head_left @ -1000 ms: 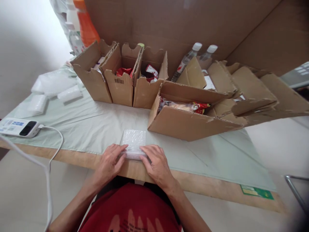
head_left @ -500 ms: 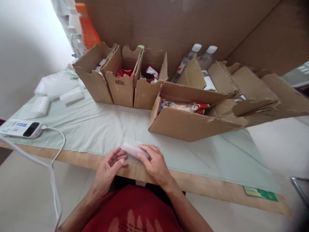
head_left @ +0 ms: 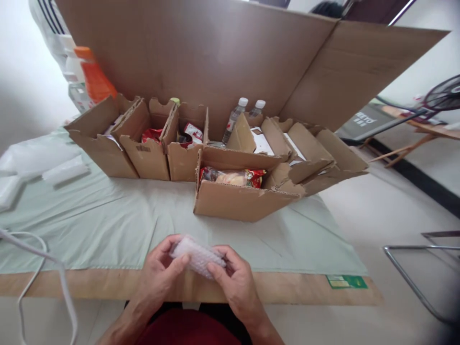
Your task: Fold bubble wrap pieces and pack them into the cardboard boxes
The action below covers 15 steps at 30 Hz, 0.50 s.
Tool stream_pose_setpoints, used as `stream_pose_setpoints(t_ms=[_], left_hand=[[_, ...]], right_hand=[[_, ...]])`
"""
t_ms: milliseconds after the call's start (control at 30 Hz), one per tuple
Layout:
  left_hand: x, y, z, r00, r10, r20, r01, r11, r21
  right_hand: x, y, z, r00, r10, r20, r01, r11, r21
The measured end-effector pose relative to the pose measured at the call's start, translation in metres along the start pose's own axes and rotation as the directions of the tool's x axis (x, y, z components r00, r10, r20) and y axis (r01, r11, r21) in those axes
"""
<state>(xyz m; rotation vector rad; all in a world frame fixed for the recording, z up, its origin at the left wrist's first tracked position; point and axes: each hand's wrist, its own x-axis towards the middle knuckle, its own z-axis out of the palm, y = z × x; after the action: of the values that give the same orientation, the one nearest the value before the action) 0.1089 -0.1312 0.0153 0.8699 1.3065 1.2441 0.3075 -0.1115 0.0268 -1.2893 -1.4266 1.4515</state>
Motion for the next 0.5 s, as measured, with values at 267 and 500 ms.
stream_pose_setpoints(t_ms=[267,500], left_hand=[[0.061,0.071,0.044,0.557,0.798,0.230,-0.681,0.281,0.676],[0.077,0.071,0.074,0.514,0.804,0.299,-0.720,0.215,0.660]], right_hand=[[0.011,-0.090,-0.118,0.843,-0.520,-0.134,0.378,0.752,-0.540],[0.059,-0.169,-0.183,0.720,-0.673,0.167,0.418,0.229,-0.879]])
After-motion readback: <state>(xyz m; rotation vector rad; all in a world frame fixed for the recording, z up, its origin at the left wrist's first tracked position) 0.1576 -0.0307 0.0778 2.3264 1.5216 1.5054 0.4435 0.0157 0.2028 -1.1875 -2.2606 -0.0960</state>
